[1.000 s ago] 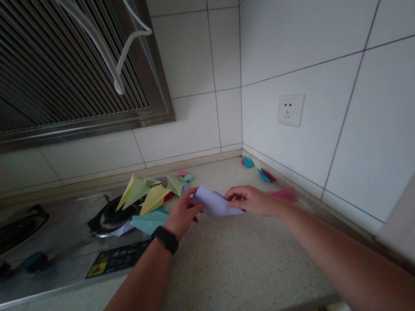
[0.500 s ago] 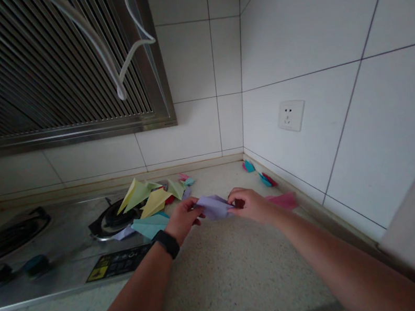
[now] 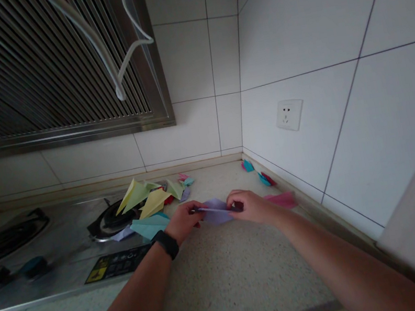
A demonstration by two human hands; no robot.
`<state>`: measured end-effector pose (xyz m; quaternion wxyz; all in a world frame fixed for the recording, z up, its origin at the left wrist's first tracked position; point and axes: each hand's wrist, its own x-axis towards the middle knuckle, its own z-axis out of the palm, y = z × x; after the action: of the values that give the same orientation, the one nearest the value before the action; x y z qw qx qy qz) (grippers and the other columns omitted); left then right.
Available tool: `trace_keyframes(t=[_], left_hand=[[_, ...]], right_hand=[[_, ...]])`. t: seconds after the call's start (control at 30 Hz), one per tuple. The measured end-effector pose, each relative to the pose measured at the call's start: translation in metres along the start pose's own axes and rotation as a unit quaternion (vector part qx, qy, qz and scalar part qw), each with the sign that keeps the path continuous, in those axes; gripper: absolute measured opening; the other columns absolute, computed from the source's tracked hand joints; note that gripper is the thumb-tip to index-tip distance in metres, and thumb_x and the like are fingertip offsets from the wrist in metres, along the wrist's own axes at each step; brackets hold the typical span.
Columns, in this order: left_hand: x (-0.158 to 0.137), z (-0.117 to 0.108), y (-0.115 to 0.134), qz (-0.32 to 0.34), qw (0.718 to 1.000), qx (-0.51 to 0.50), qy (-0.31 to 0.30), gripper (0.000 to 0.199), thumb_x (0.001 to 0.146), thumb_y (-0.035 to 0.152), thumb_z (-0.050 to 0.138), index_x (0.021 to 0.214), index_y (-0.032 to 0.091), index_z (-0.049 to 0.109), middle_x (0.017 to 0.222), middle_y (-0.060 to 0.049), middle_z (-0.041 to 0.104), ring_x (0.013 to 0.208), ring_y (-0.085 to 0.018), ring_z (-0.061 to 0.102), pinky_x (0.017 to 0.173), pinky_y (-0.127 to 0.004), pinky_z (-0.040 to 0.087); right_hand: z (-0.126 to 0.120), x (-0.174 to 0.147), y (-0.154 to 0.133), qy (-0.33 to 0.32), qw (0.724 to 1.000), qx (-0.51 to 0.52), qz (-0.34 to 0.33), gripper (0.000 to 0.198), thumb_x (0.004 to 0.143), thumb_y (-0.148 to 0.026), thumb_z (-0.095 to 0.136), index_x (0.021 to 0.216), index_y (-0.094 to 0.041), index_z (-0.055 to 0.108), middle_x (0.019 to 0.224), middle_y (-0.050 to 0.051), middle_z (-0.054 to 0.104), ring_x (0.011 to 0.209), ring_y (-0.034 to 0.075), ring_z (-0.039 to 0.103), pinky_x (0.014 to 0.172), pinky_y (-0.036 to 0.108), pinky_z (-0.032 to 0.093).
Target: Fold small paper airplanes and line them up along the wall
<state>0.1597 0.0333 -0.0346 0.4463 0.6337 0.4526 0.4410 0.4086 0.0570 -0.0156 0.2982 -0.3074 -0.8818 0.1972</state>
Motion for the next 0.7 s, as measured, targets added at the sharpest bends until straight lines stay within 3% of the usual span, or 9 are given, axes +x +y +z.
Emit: trace_keyframes(t=[0.2, 0.3, 0.4, 0.57, 0.7], left_hand=[[0.000, -0.001, 0.003, 0.018, 0.998, -0.066, 0.012, 0.034, 0.069, 0.024, 0.067, 0.102, 0.014, 0.066, 0.078, -0.002, 0.061, 0.062, -0.010, 0.053, 0.048, -0.019, 0.040], [-0.001, -0.001, 0.005, 0.037, 0.993, -0.109, 0.032, 0.053, 0.070, 0.027, 0.069, 0.121, 0.018, 0.057, 0.079, -0.001, 0.060, 0.064, -0.010, 0.054, 0.049, -0.018, 0.039], [-0.002, -0.001, 0.009, 0.036, 0.988, -0.142, 0.047, 0.062, 0.071, 0.029, 0.070, 0.128, 0.019, 0.050, 0.080, 0.000, 0.061, 0.065, -0.010, 0.055, 0.050, -0.018, 0.039], [-0.005, 0.001, 0.018, 0.025, 0.981, -0.173, 0.086, 0.060, 0.070, 0.035, 0.074, 0.123, 0.017, 0.053, 0.084, -0.003, 0.063, 0.066, -0.011, 0.055, 0.050, -0.020, 0.040], [-0.010, 0.003, 0.024, 0.005, 0.982, -0.180, 0.054, 0.062, 0.075, 0.042, 0.072, 0.128, 0.019, 0.049, 0.108, -0.011, 0.065, 0.080, -0.014, 0.059, 0.054, -0.021, 0.044]], right_hand=[[-0.002, -0.002, -0.006, -0.025, 0.995, 0.074, 0.067, 0.025, 0.080, -0.038, 0.066, 0.092, -0.017, 0.068, 0.078, 0.002, 0.063, 0.067, 0.013, 0.053, 0.062, 0.025, 0.040], [-0.003, -0.002, -0.008, -0.030, 0.988, 0.123, 0.089, 0.029, 0.082, -0.043, 0.062, 0.092, -0.017, 0.068, 0.075, 0.002, 0.063, 0.068, 0.014, 0.055, 0.062, 0.025, 0.041], [-0.005, -0.001, -0.010, -0.019, 0.982, 0.160, 0.101, 0.033, 0.085, -0.047, 0.057, 0.089, -0.017, 0.069, 0.079, 0.003, 0.066, 0.072, 0.015, 0.057, 0.066, 0.027, 0.043], [-0.007, 0.001, -0.008, 0.037, 0.976, 0.181, 0.116, 0.033, 0.083, -0.044, 0.060, 0.097, -0.017, 0.072, 0.084, 0.005, 0.070, 0.070, 0.015, 0.058, 0.066, 0.029, 0.045], [-0.007, 0.001, -0.007, 0.090, 0.966, 0.213, 0.113, 0.036, 0.083, -0.040, 0.060, 0.110, -0.018, 0.069, 0.092, 0.007, 0.070, 0.069, 0.014, 0.058, 0.062, 0.028, 0.047]])
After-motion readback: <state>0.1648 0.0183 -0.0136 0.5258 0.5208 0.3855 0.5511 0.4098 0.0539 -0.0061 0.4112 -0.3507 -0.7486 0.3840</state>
